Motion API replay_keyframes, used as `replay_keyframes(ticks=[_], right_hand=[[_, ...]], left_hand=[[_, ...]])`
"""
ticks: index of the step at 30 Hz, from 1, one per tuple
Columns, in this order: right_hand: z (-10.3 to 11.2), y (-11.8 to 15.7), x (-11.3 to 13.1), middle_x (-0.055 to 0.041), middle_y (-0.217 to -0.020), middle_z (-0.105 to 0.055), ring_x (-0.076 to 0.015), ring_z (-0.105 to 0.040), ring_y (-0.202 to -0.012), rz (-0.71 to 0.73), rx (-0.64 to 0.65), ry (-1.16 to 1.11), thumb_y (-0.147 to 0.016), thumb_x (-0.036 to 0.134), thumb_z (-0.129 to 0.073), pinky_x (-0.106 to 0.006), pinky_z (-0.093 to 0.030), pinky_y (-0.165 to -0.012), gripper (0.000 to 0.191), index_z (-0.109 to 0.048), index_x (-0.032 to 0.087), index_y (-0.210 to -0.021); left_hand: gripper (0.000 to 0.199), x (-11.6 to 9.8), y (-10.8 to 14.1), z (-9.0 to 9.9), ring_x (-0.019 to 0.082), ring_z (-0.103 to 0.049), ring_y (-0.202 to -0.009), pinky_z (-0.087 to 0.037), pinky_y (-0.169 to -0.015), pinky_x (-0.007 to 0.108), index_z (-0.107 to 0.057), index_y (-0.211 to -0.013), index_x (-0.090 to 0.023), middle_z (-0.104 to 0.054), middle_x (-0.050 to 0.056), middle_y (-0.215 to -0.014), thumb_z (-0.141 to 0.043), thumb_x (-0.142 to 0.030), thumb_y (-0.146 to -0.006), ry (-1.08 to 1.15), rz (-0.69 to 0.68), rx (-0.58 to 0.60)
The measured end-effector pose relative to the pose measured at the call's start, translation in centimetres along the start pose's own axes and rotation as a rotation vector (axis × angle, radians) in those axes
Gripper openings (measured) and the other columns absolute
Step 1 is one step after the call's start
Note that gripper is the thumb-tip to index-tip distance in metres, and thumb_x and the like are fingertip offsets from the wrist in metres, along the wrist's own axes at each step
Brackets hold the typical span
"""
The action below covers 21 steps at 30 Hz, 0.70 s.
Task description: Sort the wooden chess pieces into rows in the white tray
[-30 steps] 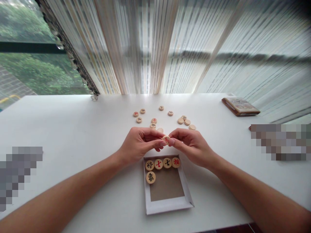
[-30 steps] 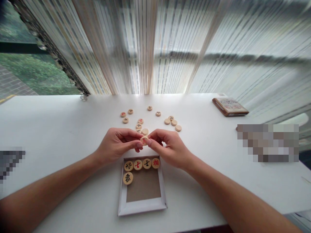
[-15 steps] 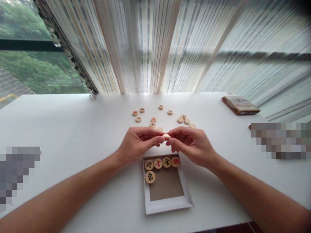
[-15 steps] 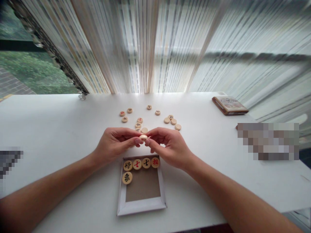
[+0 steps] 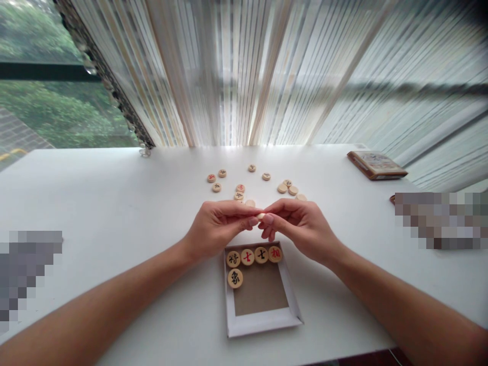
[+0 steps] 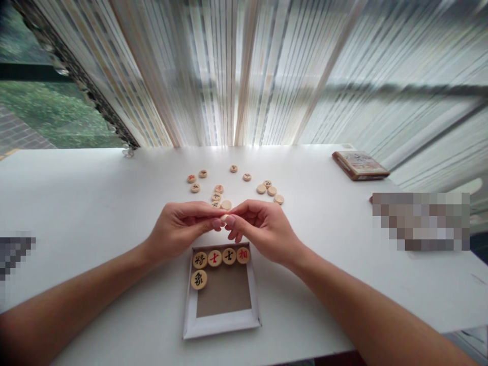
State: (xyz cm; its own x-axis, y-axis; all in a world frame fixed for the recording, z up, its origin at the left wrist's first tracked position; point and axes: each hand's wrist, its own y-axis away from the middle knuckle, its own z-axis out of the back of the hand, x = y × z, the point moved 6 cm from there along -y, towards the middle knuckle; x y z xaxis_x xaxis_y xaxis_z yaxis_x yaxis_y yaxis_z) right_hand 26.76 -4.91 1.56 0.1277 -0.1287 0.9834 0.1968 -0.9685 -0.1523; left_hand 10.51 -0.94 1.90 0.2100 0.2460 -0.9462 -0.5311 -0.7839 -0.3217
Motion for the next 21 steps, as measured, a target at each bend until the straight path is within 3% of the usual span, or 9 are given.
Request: replay_keyframes(ticks=[10, 21], right_hand=[[0.2, -0.2, -1.1, -0.0058, -0.082, -0.083, -0.0116, -0.076, -0.068, -0.101, 0.068, -0.165, -0.093, 0.033, -0.087, -0.018, -0.062, -0.062, 0.019, -0.083, 0.015, -0.099], [0.1, 0.0, -1.4, -0.0047, -0.080, -0.083, -0.0125, -0.076, -0.062, -0.154, 0.042, -0.203, -0.079, 0.025, -0.097, -0.019, -0.063, -0.057, 0.029, -0.083, 0.015, -0.103]], left_hand=[[0.026, 1.5, 0.0, 0.0, 0.013, -0.081, -0.071, -0.068, -0.068, 0.019, -0.087, -0.108, -0.020, -0.086, 0.005, -0.083, -0.093, -0.018, -0.083, 0.299, 0.241, -0.004], [0.028, 1.3, 0.1, -0.3, 0.014, -0.082, -0.066, -0.070, -0.066, 0.019, -0.087, -0.101, -0.016, -0.086, 0.006, -0.082, -0.098, -0.019, -0.075, 0.338, 0.323, 0.002]])
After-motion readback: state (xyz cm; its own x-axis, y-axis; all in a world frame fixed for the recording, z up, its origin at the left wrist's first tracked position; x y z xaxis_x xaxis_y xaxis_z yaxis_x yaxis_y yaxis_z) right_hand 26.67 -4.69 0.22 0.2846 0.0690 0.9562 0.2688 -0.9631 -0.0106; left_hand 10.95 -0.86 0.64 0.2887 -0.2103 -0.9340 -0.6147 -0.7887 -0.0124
